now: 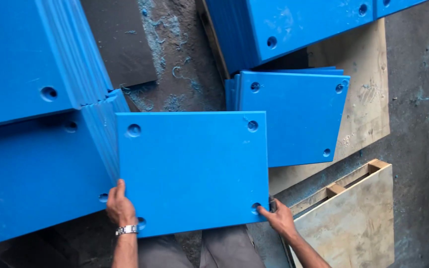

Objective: The person is manually deburring the edges and holes of molded blue plastic plates using a hand-held tool.

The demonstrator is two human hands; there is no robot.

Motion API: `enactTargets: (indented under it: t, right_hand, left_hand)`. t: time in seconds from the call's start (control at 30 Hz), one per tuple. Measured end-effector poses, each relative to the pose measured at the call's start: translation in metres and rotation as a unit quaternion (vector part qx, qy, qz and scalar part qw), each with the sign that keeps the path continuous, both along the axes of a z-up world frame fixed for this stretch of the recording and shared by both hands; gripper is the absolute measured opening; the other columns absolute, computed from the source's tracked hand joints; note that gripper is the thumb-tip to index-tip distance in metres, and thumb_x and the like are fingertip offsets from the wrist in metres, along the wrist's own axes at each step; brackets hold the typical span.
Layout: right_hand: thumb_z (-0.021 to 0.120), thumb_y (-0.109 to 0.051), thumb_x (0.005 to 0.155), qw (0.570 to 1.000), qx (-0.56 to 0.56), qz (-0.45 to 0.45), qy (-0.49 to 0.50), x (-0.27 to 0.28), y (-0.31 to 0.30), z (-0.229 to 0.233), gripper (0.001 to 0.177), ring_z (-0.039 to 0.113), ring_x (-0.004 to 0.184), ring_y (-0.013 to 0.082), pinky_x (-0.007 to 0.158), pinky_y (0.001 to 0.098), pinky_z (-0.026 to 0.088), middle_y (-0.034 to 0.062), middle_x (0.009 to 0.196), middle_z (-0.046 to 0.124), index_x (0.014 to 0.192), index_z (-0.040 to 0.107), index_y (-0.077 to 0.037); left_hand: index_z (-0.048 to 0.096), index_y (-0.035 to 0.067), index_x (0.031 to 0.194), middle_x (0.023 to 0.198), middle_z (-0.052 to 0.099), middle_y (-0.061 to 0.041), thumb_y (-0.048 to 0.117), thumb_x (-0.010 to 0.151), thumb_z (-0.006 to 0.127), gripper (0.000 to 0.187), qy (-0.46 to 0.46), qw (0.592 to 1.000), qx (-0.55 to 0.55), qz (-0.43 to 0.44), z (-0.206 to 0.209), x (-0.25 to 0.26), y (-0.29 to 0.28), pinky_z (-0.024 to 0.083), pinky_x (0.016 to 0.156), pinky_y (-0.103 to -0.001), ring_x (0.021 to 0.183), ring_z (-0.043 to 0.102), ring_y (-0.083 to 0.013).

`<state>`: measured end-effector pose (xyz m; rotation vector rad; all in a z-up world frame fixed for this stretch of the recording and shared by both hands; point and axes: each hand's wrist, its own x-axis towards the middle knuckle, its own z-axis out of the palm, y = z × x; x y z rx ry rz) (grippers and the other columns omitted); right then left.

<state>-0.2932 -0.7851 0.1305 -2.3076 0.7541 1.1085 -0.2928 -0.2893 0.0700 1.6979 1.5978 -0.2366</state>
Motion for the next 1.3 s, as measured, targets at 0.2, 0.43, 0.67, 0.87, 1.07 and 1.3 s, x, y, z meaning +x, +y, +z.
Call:
enactTargets:
  t: [0.2,0.43,0.67,0.87,1.07,1.3]
  right_hand:
    - [0.078,-0.05,0.08,0.988,-0.106,-0.064,0.09,0.041,-0.159,-0.012,0.049,0.065,0.054,0.0181,0.051,0.0351,0.053,0.0096,0.067,0.07,0.104,0.074,-0.007]
    - [0.074,-0.05,0.084,0.978,-0.189,-0.073,0.041,0.113,-0.257,-0.016,0.048,0.064,0.049,0.0216,0.048,0.038,0.049,0.0133,0.063,0.069,0.102,0.074,-0.005]
    - [0.07,-0.045,0.09,0.981,-0.187,-0.045,0.038,0.132,-0.267,-0.025,0.044,0.066,0.05,0.0232,0.048,0.0383,0.051,0.0137,0.065,0.07,0.103,0.076,-0.003]
    - [0.072,-0.039,0.09,1.0,-0.027,0.009,-0.009,0.173,-0.07,-0.027,0.036,0.061,0.053,0.0158,0.047,0.0332,0.049,0.0069,0.073,0.072,0.112,0.07,-0.01]
    - [0.061,-0.026,0.096,0.957,0.149,0.243,-0.049,0.235,0.207,-0.017,0.04,0.069,0.073,0.0224,0.067,0.0383,0.054,0.0114,0.085,0.07,0.133,0.058,-0.012]
    - [0.062,-0.036,0.099,0.82,0.182,0.534,-0.096,0.31,0.472,-0.014,0.038,0.072,0.094,0.0398,0.078,0.0479,0.056,0.019,0.107,0.073,0.132,0.063,-0.018]
  left_hand:
    - [0.073,0.011,0.112,0.086,0.071,-0.013,0.067,0.094,0.055,0.062,0.024,0.994,-0.094,-0.05,-0.032,0.05,-0.169,0.046,0.075,-0.046,0.08,0.065,-0.0292]
    - [0.068,0.01,0.117,0.1,0.075,-0.018,0.061,0.098,0.053,0.056,-0.034,0.978,-0.107,-0.175,-0.038,0.115,-0.293,0.051,0.083,-0.052,0.097,0.069,-0.04]
    - [0.075,0.01,0.102,0.101,0.074,-0.013,0.04,0.094,0.063,0.033,-0.211,0.919,0.039,-0.33,-0.01,0.116,-0.276,0.049,0.08,-0.051,0.095,0.069,-0.0363]
    - [0.075,0.01,0.098,0.098,0.072,-0.009,0.032,0.094,0.072,0.023,-0.202,0.956,-0.043,-0.21,-0.048,0.096,-0.143,0.054,0.085,-0.04,0.094,0.07,-0.0295]
    - [0.072,0.009,0.109,0.117,0.066,-0.013,0.022,0.093,0.075,0.021,-0.186,0.938,0.209,-0.205,-0.007,0.132,0.065,0.046,0.099,-0.048,0.114,0.06,-0.0356]
    - [0.044,0.018,0.158,0.168,0.017,-0.021,0.045,0.073,0.094,0.102,-0.11,0.915,0.252,-0.295,-0.021,0.16,0.254,0.022,0.122,-0.062,0.153,0.023,-0.043]
